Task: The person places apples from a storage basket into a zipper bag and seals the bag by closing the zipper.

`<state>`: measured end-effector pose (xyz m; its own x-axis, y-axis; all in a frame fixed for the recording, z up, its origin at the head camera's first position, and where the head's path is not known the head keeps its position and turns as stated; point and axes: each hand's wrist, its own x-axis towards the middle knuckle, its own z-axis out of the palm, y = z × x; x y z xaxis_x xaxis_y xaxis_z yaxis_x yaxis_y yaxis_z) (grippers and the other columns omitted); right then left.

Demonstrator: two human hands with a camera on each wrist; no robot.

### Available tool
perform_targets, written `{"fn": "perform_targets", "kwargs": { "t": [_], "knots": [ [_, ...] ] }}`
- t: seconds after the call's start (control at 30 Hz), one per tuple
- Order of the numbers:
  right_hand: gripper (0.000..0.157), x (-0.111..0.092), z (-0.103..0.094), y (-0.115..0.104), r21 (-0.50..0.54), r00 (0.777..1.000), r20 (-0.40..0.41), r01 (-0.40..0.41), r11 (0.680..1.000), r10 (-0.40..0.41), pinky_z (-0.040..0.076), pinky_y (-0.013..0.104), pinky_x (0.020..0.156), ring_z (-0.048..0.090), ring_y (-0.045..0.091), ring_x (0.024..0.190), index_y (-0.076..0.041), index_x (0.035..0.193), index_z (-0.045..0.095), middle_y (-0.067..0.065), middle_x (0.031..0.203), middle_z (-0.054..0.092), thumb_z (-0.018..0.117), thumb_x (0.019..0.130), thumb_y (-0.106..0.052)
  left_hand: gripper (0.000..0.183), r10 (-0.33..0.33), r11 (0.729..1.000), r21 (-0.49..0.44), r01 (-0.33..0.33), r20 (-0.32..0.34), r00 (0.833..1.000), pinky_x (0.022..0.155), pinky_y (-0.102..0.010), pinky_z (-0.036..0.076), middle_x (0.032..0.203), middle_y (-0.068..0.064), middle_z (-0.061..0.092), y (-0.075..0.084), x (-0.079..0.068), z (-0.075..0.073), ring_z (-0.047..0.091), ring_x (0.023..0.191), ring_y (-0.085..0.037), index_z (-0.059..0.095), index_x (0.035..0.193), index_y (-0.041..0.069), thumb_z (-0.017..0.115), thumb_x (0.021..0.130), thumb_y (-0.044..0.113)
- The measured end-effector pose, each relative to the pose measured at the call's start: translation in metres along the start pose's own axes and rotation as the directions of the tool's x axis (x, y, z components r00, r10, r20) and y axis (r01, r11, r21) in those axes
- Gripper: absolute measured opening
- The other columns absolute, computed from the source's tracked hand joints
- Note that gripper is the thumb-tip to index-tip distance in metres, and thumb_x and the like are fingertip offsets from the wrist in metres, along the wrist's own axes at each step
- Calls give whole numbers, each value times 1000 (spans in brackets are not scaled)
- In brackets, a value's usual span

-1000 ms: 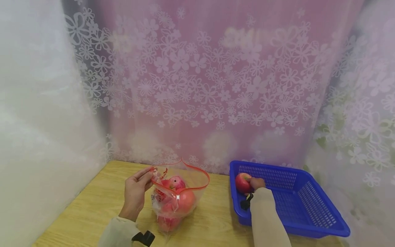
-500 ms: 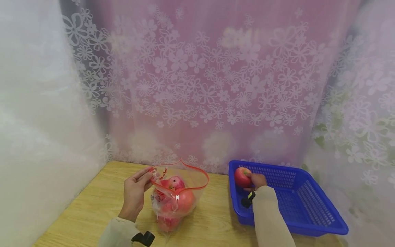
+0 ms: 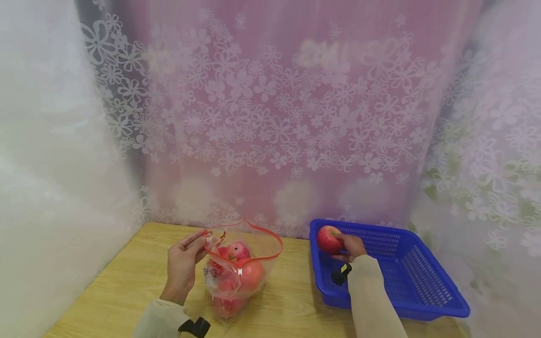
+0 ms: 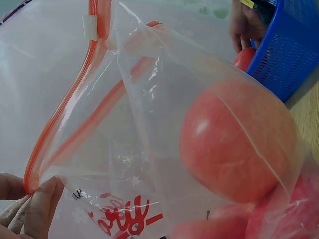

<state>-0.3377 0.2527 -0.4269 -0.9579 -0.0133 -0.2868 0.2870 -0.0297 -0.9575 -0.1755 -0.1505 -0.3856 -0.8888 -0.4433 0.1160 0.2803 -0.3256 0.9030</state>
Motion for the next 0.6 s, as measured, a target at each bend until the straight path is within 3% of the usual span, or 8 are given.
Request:
{"fn": "perform_targets", "kwargs": {
  "t": [0.23, 0.4, 0.6],
  "knots": [
    [64, -9, 1, -3, 40, 1000, 13, -2, 999, 1, 53, 49, 85, 43, 53, 121, 11, 146, 18, 36, 148, 18, 50, 99, -18, 33, -5, 1000, -2, 5, 11, 1000, 70, -22, 56, 107, -17, 69, 0, -2, 1, 71, 84, -12, 57, 124, -14, 59, 94, 2],
    [68, -15, 2, -5, 41, 1000, 25, -6, 999, 5, 52, 48, 88, 28, 55, 132, 8, 150, 11, 34, 153, 9, 47, 100, -22, 32, -9, 1000, -12, 9, 9, 1000, 70, -22, 56, 105, -15, 70, 0, -2, 1, 71, 83, -12, 58, 123, -13, 60, 94, 2],
    [74, -20, 0, -9, 55, 999, 51, -5, 998, 2, 52, 46, 88, 22, 54, 135, 3, 153, 1, 34, 154, 5, 46, 101, -25, 31, -14, 1000, -18, 14, 9, 1000, 71, -23, 56, 103, -14, 71, -2, -1, 2, 71, 83, -12, 59, 122, -14, 59, 94, 1]
  ]
}}
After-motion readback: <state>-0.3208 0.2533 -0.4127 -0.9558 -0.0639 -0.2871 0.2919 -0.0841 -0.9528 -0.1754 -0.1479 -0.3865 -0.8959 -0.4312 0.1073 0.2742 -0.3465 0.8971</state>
